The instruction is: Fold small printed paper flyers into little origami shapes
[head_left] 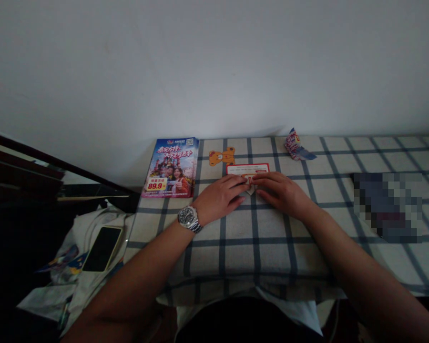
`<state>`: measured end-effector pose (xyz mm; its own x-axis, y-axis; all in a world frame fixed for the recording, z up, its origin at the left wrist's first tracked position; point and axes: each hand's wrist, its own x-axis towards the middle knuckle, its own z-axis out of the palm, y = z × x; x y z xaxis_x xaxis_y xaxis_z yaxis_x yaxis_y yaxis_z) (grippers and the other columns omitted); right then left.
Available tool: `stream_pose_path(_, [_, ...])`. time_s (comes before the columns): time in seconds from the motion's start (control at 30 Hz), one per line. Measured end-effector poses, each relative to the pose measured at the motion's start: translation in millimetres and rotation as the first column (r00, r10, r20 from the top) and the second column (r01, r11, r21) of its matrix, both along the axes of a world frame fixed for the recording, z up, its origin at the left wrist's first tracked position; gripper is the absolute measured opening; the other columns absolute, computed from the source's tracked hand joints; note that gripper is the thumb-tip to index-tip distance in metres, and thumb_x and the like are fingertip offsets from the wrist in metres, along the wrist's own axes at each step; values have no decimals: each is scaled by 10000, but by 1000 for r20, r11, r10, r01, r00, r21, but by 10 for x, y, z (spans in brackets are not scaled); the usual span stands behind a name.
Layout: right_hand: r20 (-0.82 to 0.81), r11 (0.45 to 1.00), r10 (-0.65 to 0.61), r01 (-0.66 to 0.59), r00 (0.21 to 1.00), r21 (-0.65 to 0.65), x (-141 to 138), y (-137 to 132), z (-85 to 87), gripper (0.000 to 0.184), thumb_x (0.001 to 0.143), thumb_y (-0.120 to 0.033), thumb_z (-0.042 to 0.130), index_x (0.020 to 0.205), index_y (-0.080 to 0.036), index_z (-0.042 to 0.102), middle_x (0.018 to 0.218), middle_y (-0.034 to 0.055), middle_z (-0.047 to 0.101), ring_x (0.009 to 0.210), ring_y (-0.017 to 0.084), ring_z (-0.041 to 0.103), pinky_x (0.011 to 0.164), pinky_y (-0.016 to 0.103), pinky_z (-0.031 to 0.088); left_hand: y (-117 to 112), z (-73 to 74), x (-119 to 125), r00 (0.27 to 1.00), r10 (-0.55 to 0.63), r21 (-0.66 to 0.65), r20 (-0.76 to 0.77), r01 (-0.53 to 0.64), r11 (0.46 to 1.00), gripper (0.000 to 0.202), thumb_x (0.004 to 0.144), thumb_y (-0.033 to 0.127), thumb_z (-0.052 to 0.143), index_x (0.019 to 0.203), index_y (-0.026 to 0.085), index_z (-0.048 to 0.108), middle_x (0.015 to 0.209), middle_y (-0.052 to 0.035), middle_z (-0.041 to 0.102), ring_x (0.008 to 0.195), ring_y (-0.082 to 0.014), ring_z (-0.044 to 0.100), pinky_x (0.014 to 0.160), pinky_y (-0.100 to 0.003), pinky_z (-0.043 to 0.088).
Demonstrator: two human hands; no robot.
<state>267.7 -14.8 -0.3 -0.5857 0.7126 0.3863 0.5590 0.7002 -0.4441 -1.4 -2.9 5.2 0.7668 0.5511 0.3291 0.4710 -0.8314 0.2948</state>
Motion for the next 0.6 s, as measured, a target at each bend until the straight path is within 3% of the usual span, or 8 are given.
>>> stream_pose_path(0.23, [68, 994, -97, 93, 993, 60, -78, 31, -71, 384, 1041, -315, 568, 1400, -203, 648, 1372, 170, 635, 1257, 330, 634, 1082, 550, 553, -8, 19, 16, 999, -13, 10, -29, 13, 1000, 352, 1043, 278, 572, 1378, 179, 617, 1402, -122, 604, 1344, -279, 554, 1159, -486, 521])
stream_pose_path(0.6, [79, 992, -91, 84, 993, 91, -97, 61, -69, 404, 1050, -280, 524, 1436, -234, 635, 1350, 143, 661, 1243, 329, 608, 1090, 571, 532, -10, 8, 24, 1000, -17, -8, -13, 16, 1000, 411, 1027, 284, 601, 1425, 184, 580, 1438, -123, 600, 1371, -283, 541, 1176, -502, 504])
